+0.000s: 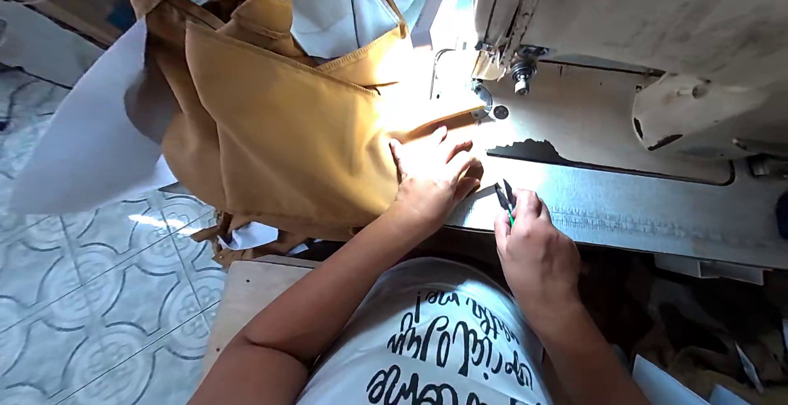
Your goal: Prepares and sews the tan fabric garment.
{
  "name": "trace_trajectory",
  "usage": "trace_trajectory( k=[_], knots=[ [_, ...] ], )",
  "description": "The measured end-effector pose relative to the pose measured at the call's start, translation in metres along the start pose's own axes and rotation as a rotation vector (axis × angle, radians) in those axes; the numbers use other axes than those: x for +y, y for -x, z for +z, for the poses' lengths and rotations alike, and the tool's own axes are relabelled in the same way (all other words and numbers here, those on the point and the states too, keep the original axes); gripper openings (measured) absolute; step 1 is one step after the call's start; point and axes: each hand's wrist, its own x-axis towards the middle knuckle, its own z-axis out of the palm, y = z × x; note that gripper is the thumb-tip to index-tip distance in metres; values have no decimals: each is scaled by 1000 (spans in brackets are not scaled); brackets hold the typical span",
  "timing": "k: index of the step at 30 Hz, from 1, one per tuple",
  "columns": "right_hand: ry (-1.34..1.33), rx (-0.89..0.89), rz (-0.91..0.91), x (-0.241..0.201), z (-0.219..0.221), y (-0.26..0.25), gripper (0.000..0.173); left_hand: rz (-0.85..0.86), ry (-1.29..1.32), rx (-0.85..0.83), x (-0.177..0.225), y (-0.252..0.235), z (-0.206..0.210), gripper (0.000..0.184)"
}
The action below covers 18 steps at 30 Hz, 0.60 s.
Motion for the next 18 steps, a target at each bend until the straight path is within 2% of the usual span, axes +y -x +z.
trace_trajectory(
  k=[7, 9, 11, 13, 16, 18],
  knots=[
    [27, 23, -41, 7, 6, -14, 26, 26, 19, -5, -2, 0, 1, 27],
    [10, 5, 25, 25, 1, -17, 25, 133, 92, -36, -5, 3, 0, 28],
    [-44, -19, 122, 49, -9, -17, 30, 300, 211, -125, -8, 8, -5, 27],
    [-91, -9, 190, 71, -21, -11, 35, 397, 302, -214, -6, 13, -11, 22],
    [-115, 30, 228, 82, -32, 2, 39, 383, 296, -161, 1, 11, -16, 20],
    [-131, 48, 201, 75, -37, 10, 40, 328, 226, -114, 1, 5, -11, 26]
  ],
)
